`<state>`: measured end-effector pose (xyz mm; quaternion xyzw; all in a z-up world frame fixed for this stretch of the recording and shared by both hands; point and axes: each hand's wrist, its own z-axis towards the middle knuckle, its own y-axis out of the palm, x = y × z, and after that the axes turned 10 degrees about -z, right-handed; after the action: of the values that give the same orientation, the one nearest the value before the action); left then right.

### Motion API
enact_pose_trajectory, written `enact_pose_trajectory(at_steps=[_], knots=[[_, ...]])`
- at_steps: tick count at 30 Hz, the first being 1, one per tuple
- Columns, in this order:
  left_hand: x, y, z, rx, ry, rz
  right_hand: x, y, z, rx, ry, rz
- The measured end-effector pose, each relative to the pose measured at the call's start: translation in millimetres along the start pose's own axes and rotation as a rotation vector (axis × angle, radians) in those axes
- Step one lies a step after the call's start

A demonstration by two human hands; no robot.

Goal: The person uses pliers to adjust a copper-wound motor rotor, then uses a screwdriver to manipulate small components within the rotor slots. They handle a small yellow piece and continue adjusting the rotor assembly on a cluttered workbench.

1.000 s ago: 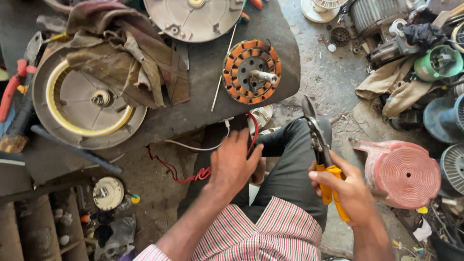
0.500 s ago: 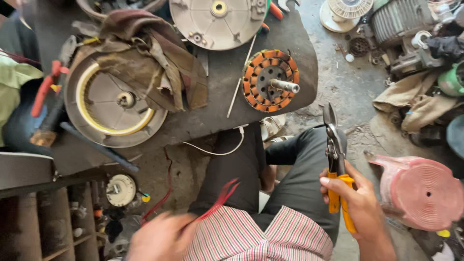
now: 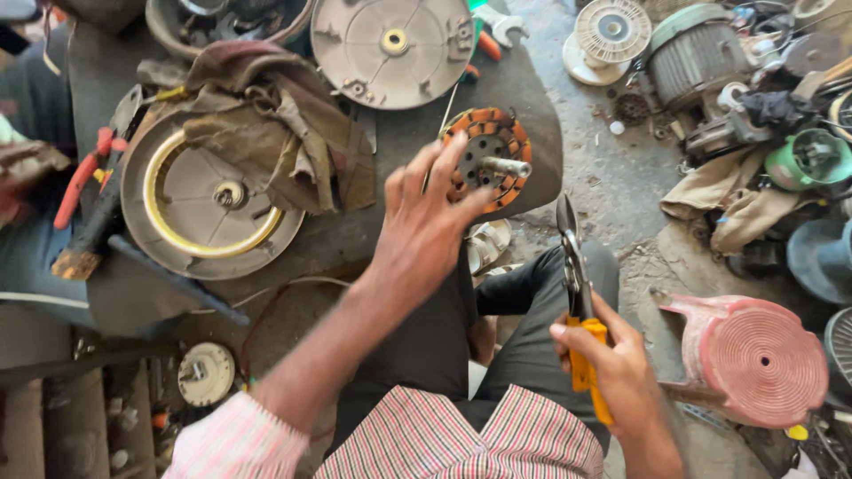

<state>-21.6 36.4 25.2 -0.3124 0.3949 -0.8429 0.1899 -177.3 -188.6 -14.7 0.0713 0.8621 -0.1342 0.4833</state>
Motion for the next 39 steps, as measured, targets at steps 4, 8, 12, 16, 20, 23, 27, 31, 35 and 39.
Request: enact_pose_trajectory(at_steps=[4, 8, 12, 16, 20, 23, 27, 31, 35, 39], knots=[[-23, 16, 29, -0.099, 0.095, 0.121, 10, -9, -9, 0.017, 0.016, 0.002], [-22, 6, 41, -0.168, 0.159, 0.156, 16, -11, -9, 0.032, 0.078, -0.053], [-19, 4, 46, -0.195, 0.146, 0.190, 12, -5, -9, 0.005, 0.063, -0.108], [-23, 9, 39, -0.114, 0.189, 0.132, 1, 11, -4, 0.004, 0.002, -0.140], [-31, 14, 25, -0.115, 0.240, 0.153, -2, 21, -3, -0.014, 0.011, -0.078], [-35, 16, 20, -0.056, 0.326, 0.183, -3, 24, -5, -0.020, 0.074, -0.151], [-36, 18, 18, -0.014, 0.363, 0.221, -2, 27, -5, -0.045, 0.070, -0.109], [-31, 24, 20, -0.047, 0.341, 0.244, 0, 31, -3, -0.050, 0.068, -0.093], [-28, 27, 22, -0.055, 0.315, 0.209, -2, 32, -3, -0.055, 0.079, -0.069], [-31, 27, 17, 0.031, 0.335, 0.185, -3, 29, -4, -0.042, 0.086, -0.056]])
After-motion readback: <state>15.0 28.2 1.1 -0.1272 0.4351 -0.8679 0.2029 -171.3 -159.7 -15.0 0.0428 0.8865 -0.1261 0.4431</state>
